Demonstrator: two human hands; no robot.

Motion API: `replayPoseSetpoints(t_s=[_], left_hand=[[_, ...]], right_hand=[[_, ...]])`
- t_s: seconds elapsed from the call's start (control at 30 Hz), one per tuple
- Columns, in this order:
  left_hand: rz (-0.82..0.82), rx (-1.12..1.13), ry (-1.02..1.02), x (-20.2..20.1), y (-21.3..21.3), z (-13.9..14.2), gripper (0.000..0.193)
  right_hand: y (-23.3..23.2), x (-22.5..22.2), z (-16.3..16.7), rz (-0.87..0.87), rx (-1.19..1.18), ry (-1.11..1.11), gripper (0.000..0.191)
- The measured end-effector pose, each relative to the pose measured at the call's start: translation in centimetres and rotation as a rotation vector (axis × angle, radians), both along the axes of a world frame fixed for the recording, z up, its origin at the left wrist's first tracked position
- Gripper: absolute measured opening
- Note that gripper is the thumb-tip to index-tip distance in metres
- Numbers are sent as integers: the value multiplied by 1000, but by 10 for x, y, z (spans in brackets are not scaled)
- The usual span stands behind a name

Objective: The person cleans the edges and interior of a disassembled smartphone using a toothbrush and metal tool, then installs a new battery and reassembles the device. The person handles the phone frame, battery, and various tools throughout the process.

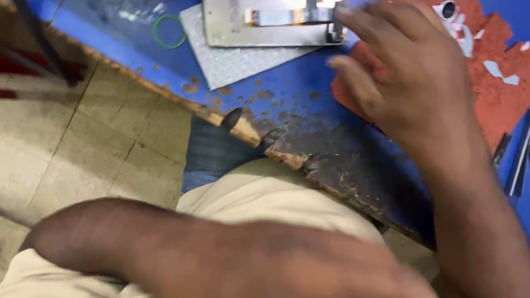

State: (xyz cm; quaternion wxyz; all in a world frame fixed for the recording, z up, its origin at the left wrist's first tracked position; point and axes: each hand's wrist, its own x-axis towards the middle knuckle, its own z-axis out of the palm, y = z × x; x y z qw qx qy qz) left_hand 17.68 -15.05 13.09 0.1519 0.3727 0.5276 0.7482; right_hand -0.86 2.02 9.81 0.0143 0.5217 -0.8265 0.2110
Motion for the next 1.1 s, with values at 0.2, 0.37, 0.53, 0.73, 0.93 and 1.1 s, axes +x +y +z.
replayPoseSetpoints(t_s=[0.2,0.37,0.53,0.73,0.93,1.1], left_hand=[[535,-186,-64,20,-55,-18,41],[933,14,-225,41,-90,-50,31],[1020,355,-457,40,-98,-67,34],[928,488,-488,8,-77,-73,74],[798,479,-482,-3,-67,-76,93],[797,577,-475,-9,-67,-88,94]], right_hand=[[-89,-16,6,316,189,-9,80],[-105,-16,8,243,241,-164,82],[-101,-9,11,136,234,-263,85],[-76,7,26,210,-72,-585,86],[-62,30,16,222,-209,-857,78],[-55,27,16,200,-241,-897,76]])
